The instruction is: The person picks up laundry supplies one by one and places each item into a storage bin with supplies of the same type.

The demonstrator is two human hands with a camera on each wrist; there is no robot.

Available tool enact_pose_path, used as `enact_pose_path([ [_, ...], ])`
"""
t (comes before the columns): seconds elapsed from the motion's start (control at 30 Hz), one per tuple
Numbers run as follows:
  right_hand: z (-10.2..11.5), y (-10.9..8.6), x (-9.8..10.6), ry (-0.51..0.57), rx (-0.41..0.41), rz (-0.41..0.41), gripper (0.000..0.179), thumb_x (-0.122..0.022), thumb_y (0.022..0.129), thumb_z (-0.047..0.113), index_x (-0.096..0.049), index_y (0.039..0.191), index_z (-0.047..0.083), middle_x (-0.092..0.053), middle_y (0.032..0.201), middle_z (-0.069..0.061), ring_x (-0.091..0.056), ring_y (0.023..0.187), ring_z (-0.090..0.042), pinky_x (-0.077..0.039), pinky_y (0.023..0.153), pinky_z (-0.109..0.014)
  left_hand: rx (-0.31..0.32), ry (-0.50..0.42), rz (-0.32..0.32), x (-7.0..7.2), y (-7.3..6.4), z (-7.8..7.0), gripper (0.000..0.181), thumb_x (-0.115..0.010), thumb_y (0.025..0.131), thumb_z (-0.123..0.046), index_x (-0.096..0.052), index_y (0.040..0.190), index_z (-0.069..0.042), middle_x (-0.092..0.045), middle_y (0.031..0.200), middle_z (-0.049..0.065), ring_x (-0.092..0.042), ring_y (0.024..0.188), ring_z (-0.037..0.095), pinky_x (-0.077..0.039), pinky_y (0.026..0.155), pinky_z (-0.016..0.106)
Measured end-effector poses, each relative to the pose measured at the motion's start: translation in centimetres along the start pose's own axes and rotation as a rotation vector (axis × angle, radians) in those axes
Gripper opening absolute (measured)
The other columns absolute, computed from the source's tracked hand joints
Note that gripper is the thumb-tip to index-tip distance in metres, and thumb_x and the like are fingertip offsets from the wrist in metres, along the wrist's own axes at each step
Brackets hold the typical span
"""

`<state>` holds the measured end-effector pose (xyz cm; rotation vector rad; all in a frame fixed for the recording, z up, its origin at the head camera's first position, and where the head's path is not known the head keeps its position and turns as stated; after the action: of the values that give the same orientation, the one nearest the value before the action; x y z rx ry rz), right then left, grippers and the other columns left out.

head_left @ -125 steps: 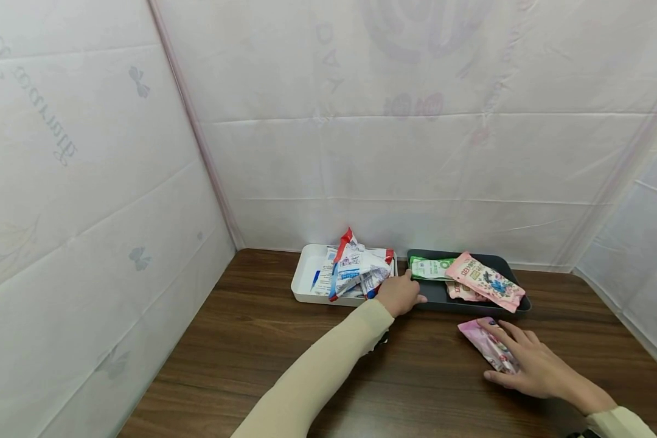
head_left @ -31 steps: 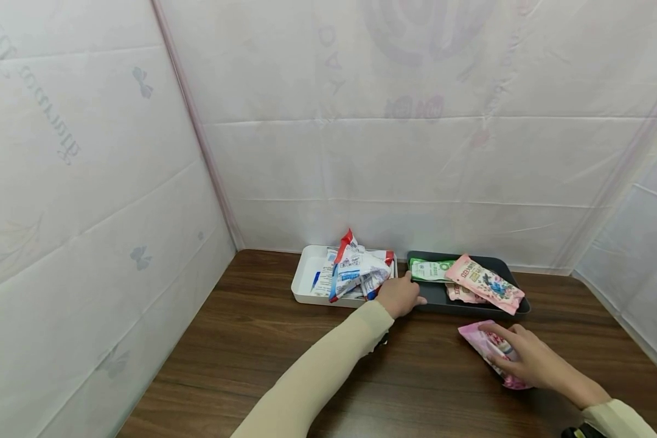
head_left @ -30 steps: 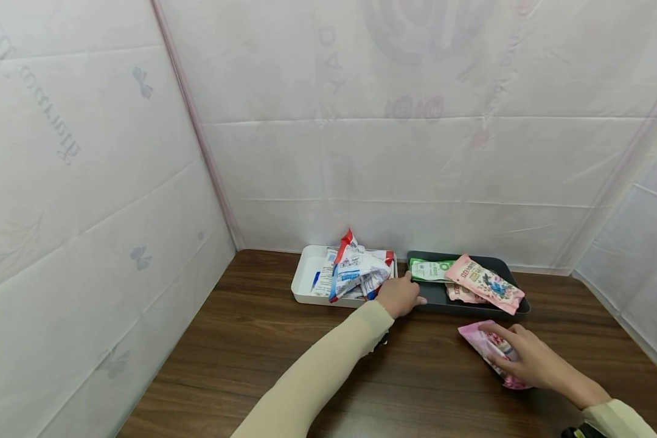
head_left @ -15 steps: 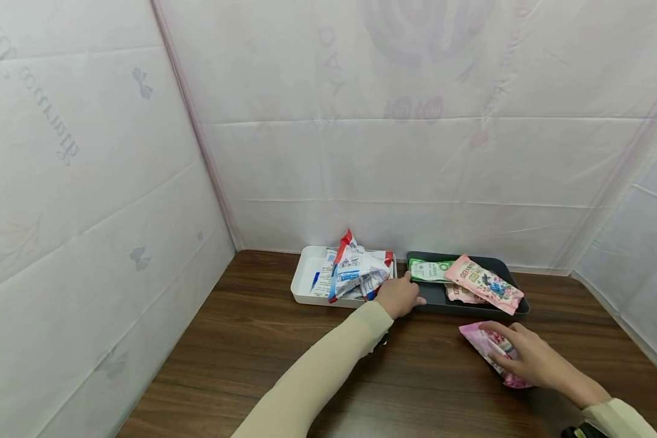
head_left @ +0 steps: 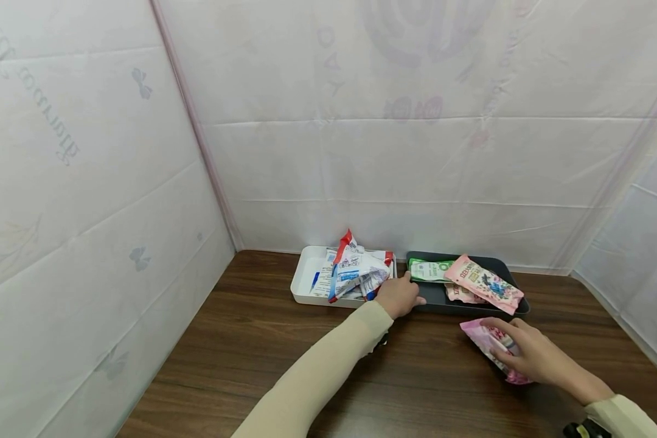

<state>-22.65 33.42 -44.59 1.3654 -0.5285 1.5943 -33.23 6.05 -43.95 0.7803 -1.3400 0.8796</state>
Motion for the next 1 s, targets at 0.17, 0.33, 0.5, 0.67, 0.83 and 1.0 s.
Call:
enact_pose_path([
  [0.17, 0.07, 0.05, 0.18, -0.001, 0.015, -0.001, 0.052, -0.081, 0.088, 0.018, -0.061, 0.136, 0.020, -0.050, 0.089, 0.003, -0.038, 0.066, -0.002, -0.035, 0.052, -0.023, -0.003, 0.001, -0.011, 0.01, -0.11, 0.03, 0.049, -0.047, 0.104, -0.055, -0.076, 0.125, -0.022, -0.046, 0.158, 0.009, -0.072, 0.100, 0.017, -0.059, 0.076, 0.030],
  [0.33, 0.06, 0.00, 0.22, 0.004, 0.010, 0.016, 0.051, -0.080, 0.090, 0.020, -0.061, 0.137, 0.020, -0.048, 0.087, 0.004, -0.037, 0.067, -0.002, -0.034, 0.052, -0.023, -0.006, 0.002, -0.019, -0.03, -0.17, 0.07, 0.048, -0.048, 0.104, -0.055, -0.076, 0.124, -0.021, -0.047, 0.157, 0.009, -0.072, 0.100, 0.017, -0.059, 0.076, 0.030],
  [0.5, 0.01, -0.06, 0.23, 0.003, 0.014, 0.014, 0.050, -0.080, 0.090, 0.020, -0.061, 0.137, 0.020, -0.047, 0.086, 0.004, -0.037, 0.066, -0.002, -0.035, 0.052, -0.023, -0.003, 0.003, -0.015, -0.04, -0.09, 0.09, 0.049, -0.048, 0.104, -0.055, -0.076, 0.125, -0.021, -0.047, 0.157, 0.009, -0.072, 0.103, 0.017, -0.059, 0.078, 0.030],
  [0.67, 0.03, -0.08, 0.36, 0.008, 0.020, 0.007, 0.052, -0.081, 0.089, 0.019, -0.061, 0.137, 0.020, -0.049, 0.088, 0.003, -0.037, 0.065, -0.001, -0.035, 0.051, -0.023, -0.003, 0.005, -0.011, 0.02, -0.01, 0.07, 0.048, -0.048, 0.105, -0.055, -0.076, 0.125, -0.021, -0.047, 0.157, 0.009, -0.071, 0.104, 0.017, -0.059, 0.081, 0.031],
  [0.83, 0.12, -0.03, 0.60, 0.000, 0.022, 0.007, 0.053, -0.082, 0.088, 0.018, -0.061, 0.137, 0.021, -0.049, 0.088, 0.002, -0.036, 0.063, 0.000, -0.035, 0.050, -0.023, -0.006, 0.003, -0.012, 0.05, -0.02, 0.02, 0.048, -0.048, 0.105, -0.054, -0.076, 0.125, -0.021, -0.047, 0.157, 0.009, -0.072, 0.102, 0.017, -0.059, 0.080, 0.031],
  [1.0, 0.18, -0.03, 0.83, -0.006, 0.029, 0.011, 0.054, -0.082, 0.088, 0.018, -0.060, 0.137, 0.022, -0.047, 0.087, 0.003, -0.035, 0.062, 0.000, -0.034, 0.050, -0.023, -0.008, 0.007, -0.016, 0.00, -0.04, 0.07, 0.049, -0.047, 0.104, -0.055, -0.076, 0.126, -0.021, -0.047, 0.157, 0.009, -0.072, 0.102, 0.017, -0.059, 0.085, 0.033],
])
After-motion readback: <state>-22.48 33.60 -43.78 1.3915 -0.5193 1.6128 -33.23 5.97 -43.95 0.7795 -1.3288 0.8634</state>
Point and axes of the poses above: each hand's wrist, its own y-axis towards the middle knuckle, its own x-axis out of the back of the hand, z = x × y, the point moved 1 cm from there along y, towards the middle knuckle
